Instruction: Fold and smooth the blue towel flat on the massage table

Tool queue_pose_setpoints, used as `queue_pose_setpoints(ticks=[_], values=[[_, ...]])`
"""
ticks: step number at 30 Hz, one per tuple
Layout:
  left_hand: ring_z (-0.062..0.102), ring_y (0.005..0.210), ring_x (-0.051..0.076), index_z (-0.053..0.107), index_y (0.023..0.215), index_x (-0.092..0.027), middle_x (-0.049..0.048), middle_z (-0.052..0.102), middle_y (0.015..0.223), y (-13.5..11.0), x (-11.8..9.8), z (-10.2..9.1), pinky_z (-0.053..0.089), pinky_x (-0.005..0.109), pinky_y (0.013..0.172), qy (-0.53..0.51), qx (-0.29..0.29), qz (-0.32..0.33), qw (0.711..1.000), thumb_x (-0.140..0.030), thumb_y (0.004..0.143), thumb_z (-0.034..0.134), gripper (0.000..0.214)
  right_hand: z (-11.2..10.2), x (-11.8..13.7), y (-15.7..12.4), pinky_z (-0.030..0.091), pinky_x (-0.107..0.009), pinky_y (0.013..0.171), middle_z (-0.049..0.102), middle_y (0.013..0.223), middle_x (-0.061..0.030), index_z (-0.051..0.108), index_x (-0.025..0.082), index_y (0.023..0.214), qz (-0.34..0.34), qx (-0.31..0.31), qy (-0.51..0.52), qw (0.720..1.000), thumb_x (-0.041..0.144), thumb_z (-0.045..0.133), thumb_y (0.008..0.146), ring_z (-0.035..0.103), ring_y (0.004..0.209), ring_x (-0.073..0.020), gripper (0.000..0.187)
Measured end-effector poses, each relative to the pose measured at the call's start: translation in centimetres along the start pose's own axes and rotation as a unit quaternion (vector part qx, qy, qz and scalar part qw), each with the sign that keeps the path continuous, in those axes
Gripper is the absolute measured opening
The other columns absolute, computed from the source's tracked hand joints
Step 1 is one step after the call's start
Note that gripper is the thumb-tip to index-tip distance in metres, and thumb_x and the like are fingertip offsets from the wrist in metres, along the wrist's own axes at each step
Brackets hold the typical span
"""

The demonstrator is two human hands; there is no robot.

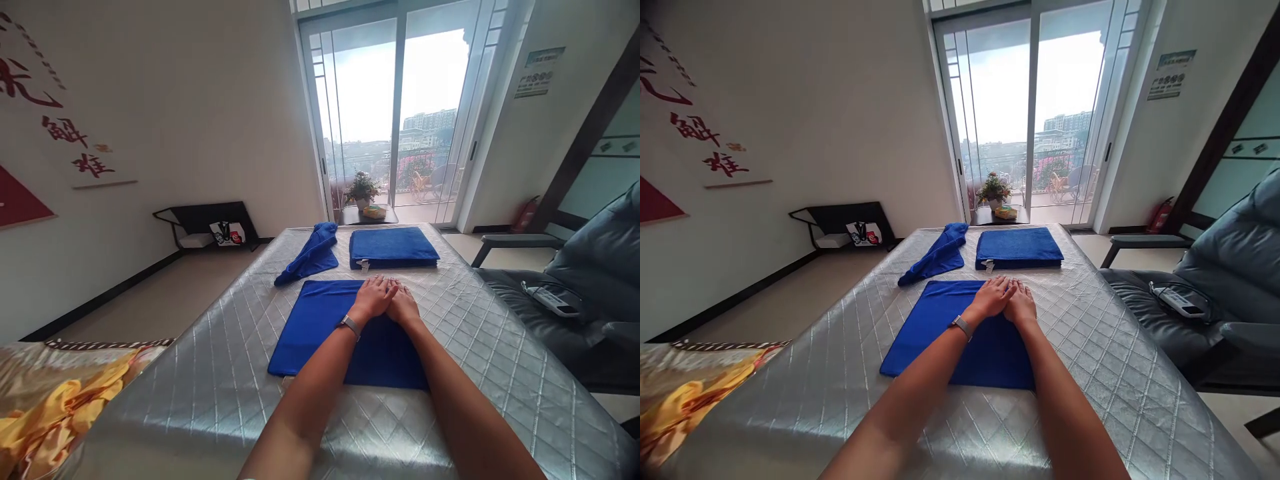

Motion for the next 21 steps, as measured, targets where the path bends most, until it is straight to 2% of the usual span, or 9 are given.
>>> queue_pose_setpoints(ticks=[2, 4, 10, 14, 17, 21], values=[[0.034, 0.151, 0.025, 0.044, 0.154, -0.013, 0.0151, 0.043, 0.160, 0.4, 1.5, 0.5, 0.024, 0.043, 0.125, -0.002, 0.002, -0.036, 0.999, -0.053, 0.108, 0.018, 0.066, -0.1, -0.1, 0.1, 0.015, -0.039, 0.126, 0.025, 0.169, -0.0112, 0.029, 0.007, 0.162, 0.009, -0.004, 0.005, 1.000, 0.030, 0.023, 0.104, 0.019, 0.156, -0.0225, 0.062], [0.032, 0.152, 0.026, 0.042, 0.155, -0.012, 0.0163, 0.040, 0.161, -0.3, 4.2, 0.8, 0.023, 0.045, 0.126, 0.002, 0.007, -0.069, 0.998, -0.055, 0.107, 0.018, 0.069, -0.2, -0.1, 0.2, 0.015, -0.039, 0.126, 0.026, 0.168, -0.0125, 0.029, 0.005, 0.161, 0.021, -0.006, 0.010, 1.000, 0.035, 0.021, 0.105, 0.019, 0.156, -0.0227, 0.064], [0.022, 0.156, 0.024, 0.033, 0.160, -0.016, 0.0121, 0.029, 0.167, -5.4, 14.0, -0.6, 0.016, 0.044, 0.127, 0.023, 0.017, -0.156, 0.987, -0.067, 0.102, 0.010, 0.081, -0.1, -0.2, 0.4, 0.013, -0.038, 0.126, 0.022, 0.170, -0.0112, 0.025, 0.006, 0.162, 0.032, 0.012, 0.013, 0.999, 0.039, 0.020, 0.106, 0.016, 0.157, -0.0210, 0.066], [0.016, 0.157, 0.025, 0.026, 0.162, -0.011, 0.0134, 0.020, 0.169, -8.4, 19.1, -1.9, 0.012, 0.043, 0.128, 0.032, 0.042, -0.202, 0.978, -0.069, 0.101, 0.011, 0.085, 0.1, -0.5, 0.5, 0.012, -0.038, 0.127, 0.022, 0.169, -0.0112, 0.025, 0.006, 0.162, 0.033, 0.013, 0.006, 0.999, 0.040, 0.019, 0.105, 0.016, 0.157, -0.0209, 0.067], [0.014, 0.157, 0.025, 0.024, 0.162, -0.009, 0.0143, 0.018, 0.170, -9.7, 21.0, -2.5, 0.013, 0.041, 0.127, 0.028, 0.042, -0.226, 0.973, -0.069, 0.101, 0.012, 0.086, 0.3, -0.7, 0.8, 0.012, -0.038, 0.127, 0.022, 0.169, -0.0110, 0.025, 0.006, 0.162, 0.034, 0.012, -0.001, 0.999, 0.041, 0.019, 0.105, 0.016, 0.157, -0.0209, 0.067], [0.017, 0.157, 0.027, 0.025, 0.161, -0.006, 0.0164, 0.019, 0.169, -10.0, 21.0, -2.9, 0.013, 0.041, 0.127, 0.023, 0.025, -0.228, 0.973, -0.069, 0.100, 0.012, 0.089, 0.5, -1.0, 1.0, 0.012, -0.038, 0.127, 0.022, 0.170, -0.0107, 0.025, 0.006, 0.162, 0.036, 0.012, -0.010, 0.999, 0.041, 0.019, 0.105, 0.016, 0.157, -0.0203, 0.067]])
Point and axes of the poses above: each hand's wrist, its own y-axis towards the middle knuckle, its own z-axis out of the palm, x = y × z, the point moved 9 cm from there along y, towards the middle knuckle
